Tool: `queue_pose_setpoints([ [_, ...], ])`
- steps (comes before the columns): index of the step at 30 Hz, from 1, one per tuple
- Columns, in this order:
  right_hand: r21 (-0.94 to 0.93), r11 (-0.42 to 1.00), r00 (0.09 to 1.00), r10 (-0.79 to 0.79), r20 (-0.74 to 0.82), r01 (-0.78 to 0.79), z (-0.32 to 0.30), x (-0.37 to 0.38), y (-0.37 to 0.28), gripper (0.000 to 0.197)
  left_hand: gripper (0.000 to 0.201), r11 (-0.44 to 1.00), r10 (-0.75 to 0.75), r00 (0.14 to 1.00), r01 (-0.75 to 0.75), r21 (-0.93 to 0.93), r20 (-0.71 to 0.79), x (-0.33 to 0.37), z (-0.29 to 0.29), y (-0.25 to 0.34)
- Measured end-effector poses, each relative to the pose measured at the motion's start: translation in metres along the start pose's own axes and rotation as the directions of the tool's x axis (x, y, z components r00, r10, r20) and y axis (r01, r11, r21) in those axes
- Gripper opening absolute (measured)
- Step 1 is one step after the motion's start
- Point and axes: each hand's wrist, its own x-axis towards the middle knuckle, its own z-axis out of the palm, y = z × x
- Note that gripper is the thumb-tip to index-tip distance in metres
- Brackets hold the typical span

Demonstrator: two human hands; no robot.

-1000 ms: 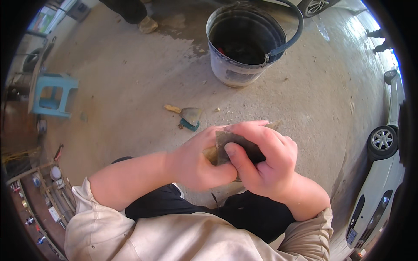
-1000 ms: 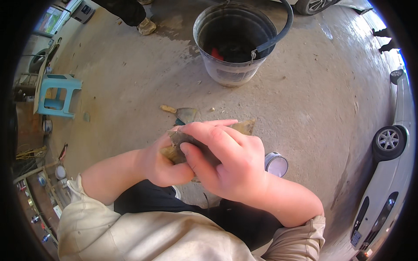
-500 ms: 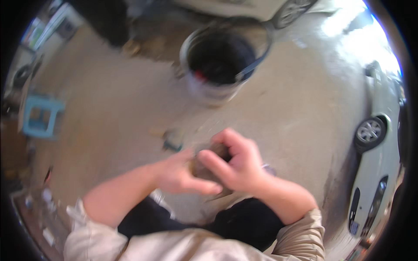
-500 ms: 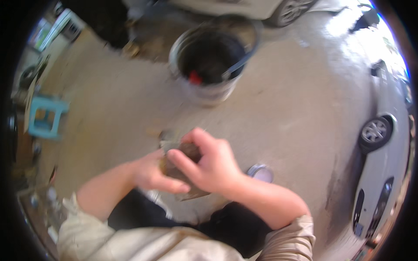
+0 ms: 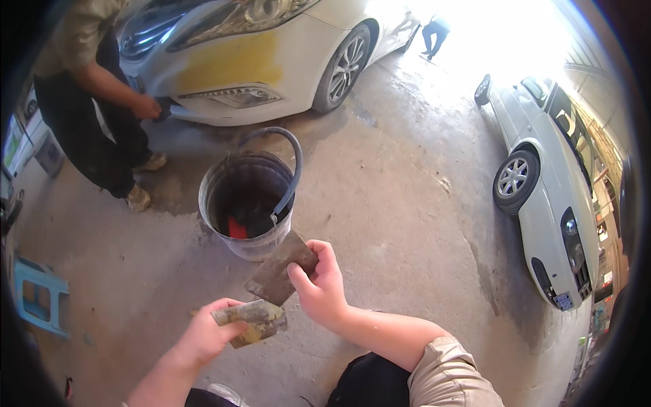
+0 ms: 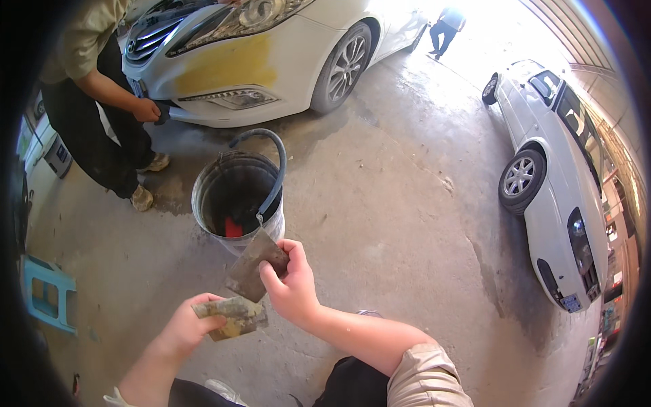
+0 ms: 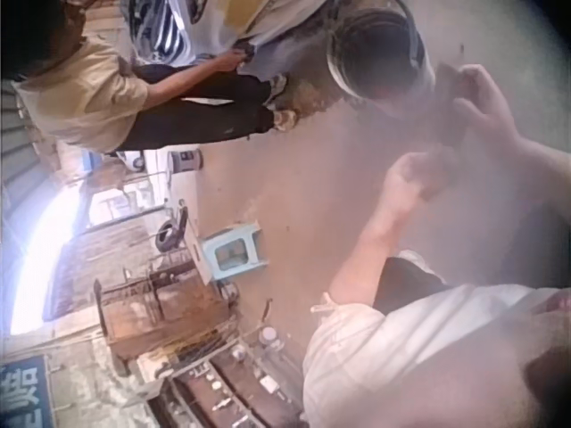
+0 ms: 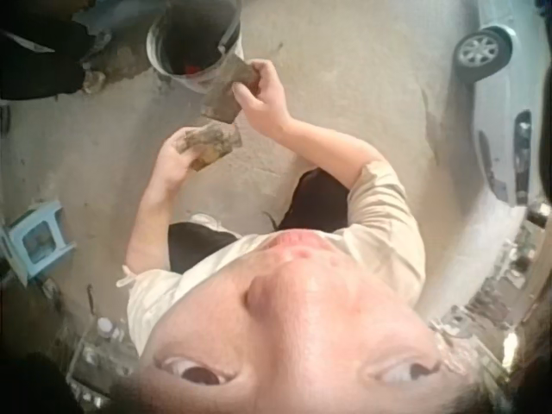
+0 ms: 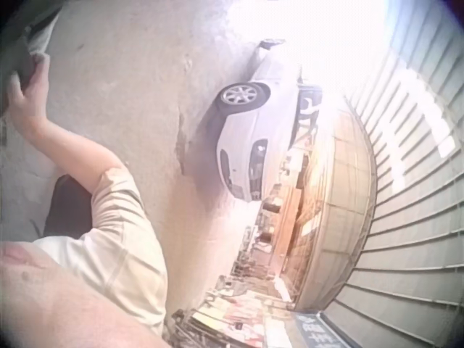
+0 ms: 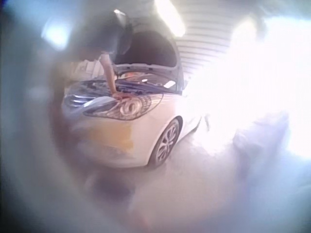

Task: The person sits on the floor and repeatedly rubs a small rectangular metal piece with a sanding block held in the other hand. The person rotates the metal piece to sand different edges and surfaces. Another person is visible in the background working on a car.

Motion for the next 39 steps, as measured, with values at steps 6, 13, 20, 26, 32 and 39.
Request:
queue_pose_setpoints([
  [6, -0.388, 0.843, 0.928, -0.339, 0.156, 0.373, 0.002, -0.001, 0.003, 0.024, 0.012, 0.993, 0.118, 0.96, -0.119, 0.013, -0.255, 0.005, -0.014, -0.005],
  [13, -0.331, 0.646, 0.684, -0.425, 0.593, 0.688, 0.002, 0.008, -0.002, 0.027, 0.022, 0.983, 0.154, 0.979, -0.138, 0.123, -0.137, 0.012, -0.02, 0.001],
  [20, -0.305, 0.61, 0.556, -0.274, 0.785, 0.731, -0.002, 0.014, 0.001, 0.032, 0.028, 0.981, 0.166, 0.976, -0.149, 0.126, -0.144, 0.006, -0.021, -0.004],
  [26, -0.341, 0.599, 0.492, -0.104, 0.864, 0.724, -0.005, 0.013, 0.001, 0.033, 0.027, 0.955, 0.197, 0.968, -0.153, 0.255, -0.157, 0.001, -0.027, -0.013],
  [32, -0.497, 0.44, 0.474, 0.17, 0.864, 0.748, -0.012, 0.01, 0.013, 0.025, 0.022, 0.98, 0.128, 0.981, -0.103, 0.17, -0.147, -0.009, -0.031, -0.007],
  [39, -0.586, 0.384, 0.674, -0.152, 0.723, 0.714, -0.003, -0.005, 0.003, 0.023, 0.021, 0.992, 0.066, 0.977, -0.042, 0.12, -0.204, 0.01, -0.026, -0.025],
])
